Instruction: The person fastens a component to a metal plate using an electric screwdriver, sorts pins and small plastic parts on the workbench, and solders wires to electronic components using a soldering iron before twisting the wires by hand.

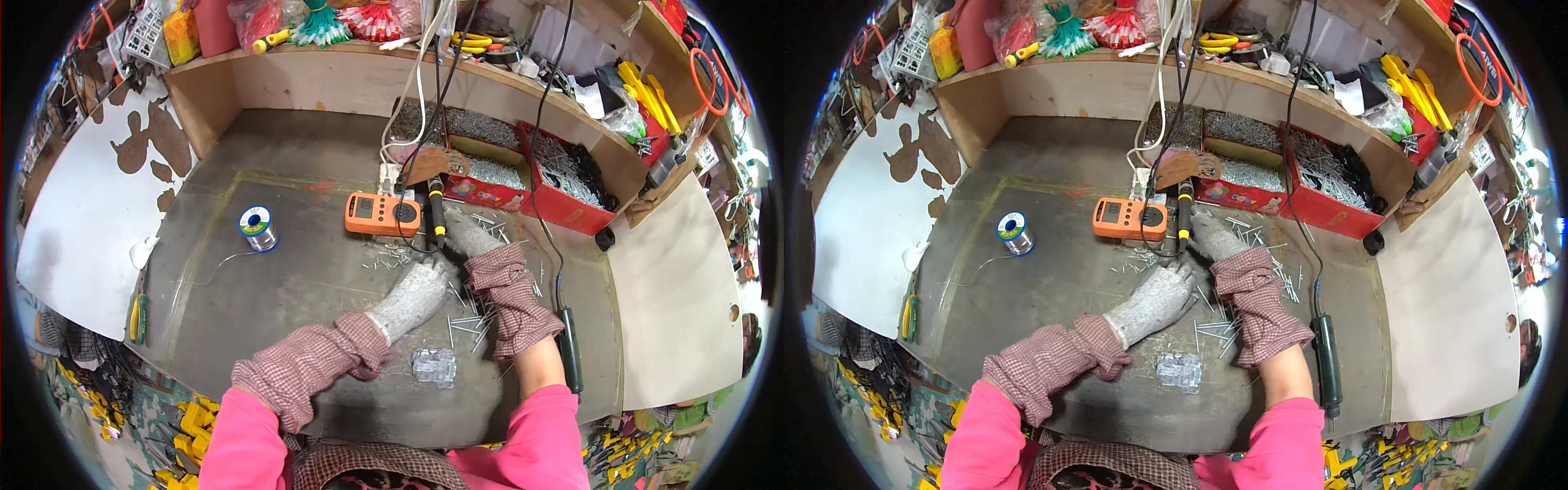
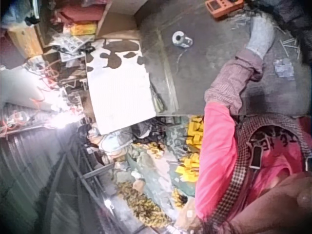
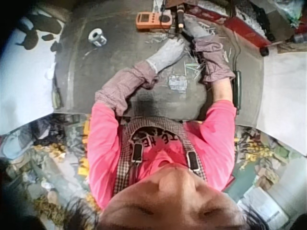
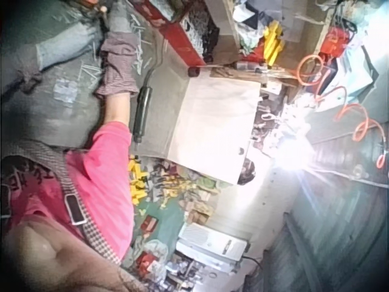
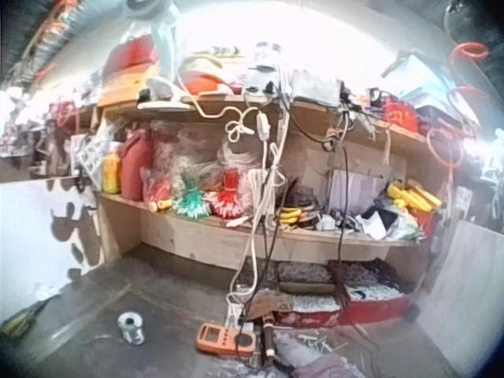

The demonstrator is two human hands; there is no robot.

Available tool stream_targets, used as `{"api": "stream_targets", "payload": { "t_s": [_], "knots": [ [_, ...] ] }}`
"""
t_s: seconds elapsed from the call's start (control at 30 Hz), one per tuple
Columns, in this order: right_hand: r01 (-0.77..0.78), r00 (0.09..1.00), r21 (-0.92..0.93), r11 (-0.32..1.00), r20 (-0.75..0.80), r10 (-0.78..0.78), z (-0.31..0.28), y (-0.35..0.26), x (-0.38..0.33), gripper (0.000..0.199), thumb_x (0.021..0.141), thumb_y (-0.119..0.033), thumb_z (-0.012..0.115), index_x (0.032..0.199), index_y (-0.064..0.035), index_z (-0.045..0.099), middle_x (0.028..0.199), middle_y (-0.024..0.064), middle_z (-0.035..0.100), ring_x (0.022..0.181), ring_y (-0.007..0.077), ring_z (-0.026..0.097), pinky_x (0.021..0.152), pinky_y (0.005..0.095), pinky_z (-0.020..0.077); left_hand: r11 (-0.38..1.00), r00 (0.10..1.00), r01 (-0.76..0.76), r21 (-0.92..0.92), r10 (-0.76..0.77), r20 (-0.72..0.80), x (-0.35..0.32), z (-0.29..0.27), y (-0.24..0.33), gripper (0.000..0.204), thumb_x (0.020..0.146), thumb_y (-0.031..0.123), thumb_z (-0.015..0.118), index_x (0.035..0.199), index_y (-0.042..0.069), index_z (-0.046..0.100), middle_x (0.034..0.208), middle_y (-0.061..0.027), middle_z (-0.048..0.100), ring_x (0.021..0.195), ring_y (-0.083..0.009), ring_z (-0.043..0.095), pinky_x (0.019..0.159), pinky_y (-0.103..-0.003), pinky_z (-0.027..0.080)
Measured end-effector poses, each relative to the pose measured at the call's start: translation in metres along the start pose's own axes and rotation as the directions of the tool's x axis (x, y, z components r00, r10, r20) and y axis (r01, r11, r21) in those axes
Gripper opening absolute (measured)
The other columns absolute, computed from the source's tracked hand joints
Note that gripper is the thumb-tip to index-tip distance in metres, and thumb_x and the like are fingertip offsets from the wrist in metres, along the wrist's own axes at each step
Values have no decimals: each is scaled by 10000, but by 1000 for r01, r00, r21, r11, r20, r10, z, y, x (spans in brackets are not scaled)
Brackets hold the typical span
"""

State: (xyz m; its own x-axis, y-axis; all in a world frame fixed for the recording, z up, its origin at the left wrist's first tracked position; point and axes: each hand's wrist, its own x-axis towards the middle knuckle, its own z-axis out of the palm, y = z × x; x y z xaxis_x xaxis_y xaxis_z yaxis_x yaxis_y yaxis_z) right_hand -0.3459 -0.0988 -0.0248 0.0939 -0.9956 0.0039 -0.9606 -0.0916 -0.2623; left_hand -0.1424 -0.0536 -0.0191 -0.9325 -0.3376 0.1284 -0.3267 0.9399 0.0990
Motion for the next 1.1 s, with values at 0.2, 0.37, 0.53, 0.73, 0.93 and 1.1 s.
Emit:
{"api": "stream_targets", "payload": {
  "t_s": [0.2,0.37,0.53,0.73,0.93,1.1],
  "knots": [
    [-1,998,-137,991,60,10,-52,12,-51,429,894,-273,659,1245,-34,594,1190,226,605,1092,383,599,969,478,468,1000,992,6,16,-4,-127,-47,11,-26,449,891,227,609,1247,-43,564,1292,-218,538,1280,-357,465,1058,-458,416],
    [75,963,135,988,-266,-37,-36,-17,-25,341,892,-235,650,1178,-49,648,1169,203,631,1059,403,603,970,444,473,986,947,155,-61,-166,-274,-77,-12,-48,444,856,177,637,1262,12,564,1339,-178,510,1293,-343,452,1054,-474,394],
    [90,931,-36,995,-351,-97,38,9,24,309,925,-118,560,1211,-18,626,1120,215,643,1071,378,609,991,416,474,995,974,78,-68,-90,-206,-52,-12,-47,405,832,131,628,1213,5,573,1266,-179,537,1160,-367,528,948,-480,458],
    [1,968,210,978,-246,52,24,-59,41,275,933,-192,564,1149,-35,631,1091,208,679,1039,360,653,893,445,528,917,879,327,-228,-383,-284,-18,52,-84,302,831,85,588,1113,-18,567,1082,-238,564,926,-390,592,772,-491,506],
    [-124,988,-22,992,-92,121,-19,-48,-30,287,902,-214,593,1103,-14,643,1007,221,689,907,381,686,781,457,566,997,974,67,28,-59,-217,-36,3,-42,266,869,199,626,1072,28,636,1101,-149,603,1093,-314,543,896,-436,463],
    [181,966,182,967,-220,-139,13,-58,-63,261,900,-184,615,1072,11,599,1009,229,623,962,386,620,842,445,515,989,956,96,-111,-123,-265,-62,-7,-31,312,876,190,616,1147,36,615,1177,-138,586,1141,-327,528,944,-460,446]
  ]
}}
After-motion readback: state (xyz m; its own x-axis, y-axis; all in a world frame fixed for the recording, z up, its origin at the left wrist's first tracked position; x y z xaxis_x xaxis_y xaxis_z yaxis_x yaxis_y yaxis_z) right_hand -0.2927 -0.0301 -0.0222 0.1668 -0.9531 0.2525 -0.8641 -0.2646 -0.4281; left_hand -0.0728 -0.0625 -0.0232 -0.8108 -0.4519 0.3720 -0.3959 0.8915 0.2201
